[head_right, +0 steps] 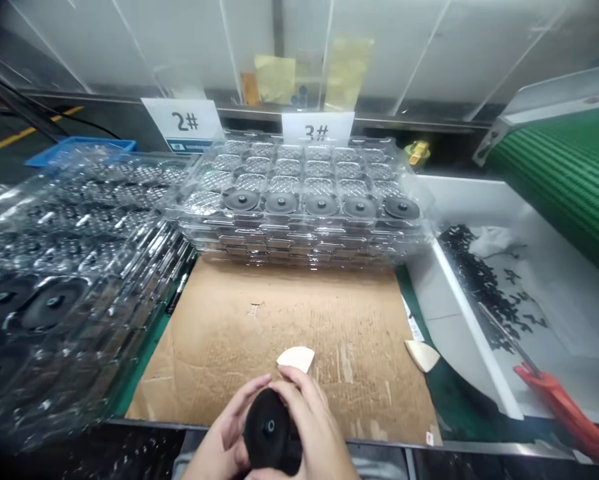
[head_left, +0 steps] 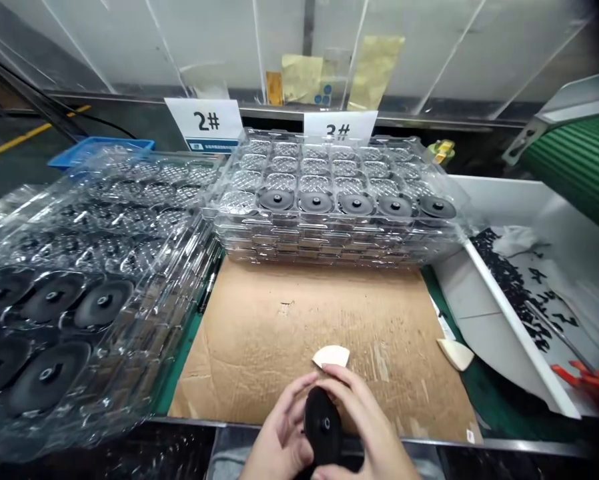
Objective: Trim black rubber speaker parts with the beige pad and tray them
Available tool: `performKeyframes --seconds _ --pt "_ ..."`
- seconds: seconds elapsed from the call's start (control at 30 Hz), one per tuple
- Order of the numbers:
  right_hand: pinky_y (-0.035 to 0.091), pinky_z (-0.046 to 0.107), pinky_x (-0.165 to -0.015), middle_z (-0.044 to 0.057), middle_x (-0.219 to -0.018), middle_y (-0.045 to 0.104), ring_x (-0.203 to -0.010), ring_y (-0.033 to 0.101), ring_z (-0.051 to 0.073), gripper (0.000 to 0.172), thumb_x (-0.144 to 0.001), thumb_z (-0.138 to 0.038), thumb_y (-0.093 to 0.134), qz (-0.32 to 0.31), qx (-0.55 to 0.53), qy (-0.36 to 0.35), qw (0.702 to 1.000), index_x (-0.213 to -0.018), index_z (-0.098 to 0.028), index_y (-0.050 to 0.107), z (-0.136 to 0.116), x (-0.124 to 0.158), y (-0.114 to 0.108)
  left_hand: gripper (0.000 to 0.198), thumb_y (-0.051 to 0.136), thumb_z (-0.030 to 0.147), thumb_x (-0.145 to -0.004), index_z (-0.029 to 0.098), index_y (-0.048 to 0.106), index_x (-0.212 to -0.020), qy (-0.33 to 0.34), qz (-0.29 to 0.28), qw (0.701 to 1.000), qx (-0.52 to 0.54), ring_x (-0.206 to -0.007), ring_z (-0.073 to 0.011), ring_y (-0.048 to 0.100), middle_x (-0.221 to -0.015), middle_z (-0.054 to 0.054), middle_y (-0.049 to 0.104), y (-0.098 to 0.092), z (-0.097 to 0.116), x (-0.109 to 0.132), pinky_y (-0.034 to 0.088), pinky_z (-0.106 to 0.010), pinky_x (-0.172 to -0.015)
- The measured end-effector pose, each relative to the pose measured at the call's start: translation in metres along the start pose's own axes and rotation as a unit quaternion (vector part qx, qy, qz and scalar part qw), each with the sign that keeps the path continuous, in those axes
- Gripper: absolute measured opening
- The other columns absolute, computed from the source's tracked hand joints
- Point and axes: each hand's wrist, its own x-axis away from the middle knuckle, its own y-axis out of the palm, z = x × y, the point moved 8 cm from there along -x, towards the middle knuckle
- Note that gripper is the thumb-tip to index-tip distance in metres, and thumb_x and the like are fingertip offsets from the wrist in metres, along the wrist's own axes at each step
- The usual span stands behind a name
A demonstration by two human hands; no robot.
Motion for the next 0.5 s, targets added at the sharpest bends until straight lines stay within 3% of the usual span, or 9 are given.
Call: performKeyframes --seconds 0.1,0.2,0.3,0.4,0.5 --pt "0.038 0.046 -0.097 0.012 -0.134 0.036 -0.122 0.037 0.032 0.079 -0.067 -0.060 0.063 -0.009 0.045 -0.033 0.998 -0.133 -0.027 0.036 -0.012 -0.008 -0.005 0.066 0.078 0.040 -0.055 0.029 0.056 -0.116 -0.023 0.015 0.998 0.051 -0.115 -0.0281 0.051 -0.121 -0.010 0.058 -0.003 0.005 -0.002 0.038 -0.036 -0.096" --pt "0.035 0.051 -0.097 0.010 -0.134 0.036 -0.123 0.034 0.032 0.068 -0.077 -0.051 0.058 0.050 0.143 -0.022 0.988 -0.136 -0.032 0.029 -0.008 -0.013 -0.024 0.060 0.076 0.038 -0.059 0.029 0.055 -0.116 -0.027 0.049 0.990 0.129 -0.112 -0.0318 0.053 -0.122 -0.010 0.058 -0.010 0.017 -0.001 0.041 -0.043 -0.094" --pt "0.039 0.051 -0.090 0.009 -0.127 0.041 -0.109 0.043 0.029 0.049 -0.085 -0.035 0.051 0.104 0.235 0.019 0.966 -0.132 -0.034 0.037 0.013 -0.017 -0.039 0.049 0.065 0.036 -0.073 0.029 0.052 -0.119 0.021 0.091 0.979 0.183 -0.117 -0.0318 0.049 -0.128 -0.010 0.054 -0.021 0.037 0.000 0.037 -0.045 -0.099" --pt "0.043 0.050 -0.082 0.011 -0.119 0.047 -0.097 0.048 0.027 0.043 -0.084 -0.025 0.049 0.078 0.258 0.011 0.963 -0.127 -0.027 0.046 0.033 -0.027 -0.033 0.042 0.056 0.034 -0.081 0.030 0.048 -0.122 0.065 0.115 0.969 0.208 -0.121 -0.0296 0.046 -0.129 -0.008 0.052 -0.029 0.052 0.001 0.035 -0.043 -0.102" --pt "0.045 0.046 -0.081 0.013 -0.112 0.049 -0.097 0.049 0.026 0.037 -0.085 -0.015 0.040 0.077 0.229 0.003 0.970 -0.121 -0.019 0.051 0.036 -0.040 -0.031 0.043 0.057 0.034 -0.080 0.030 0.049 -0.122 0.081 0.122 0.965 0.216 -0.121 -0.0291 0.045 -0.129 -0.008 0.053 -0.031 0.057 0.000 0.035 -0.041 -0.103"
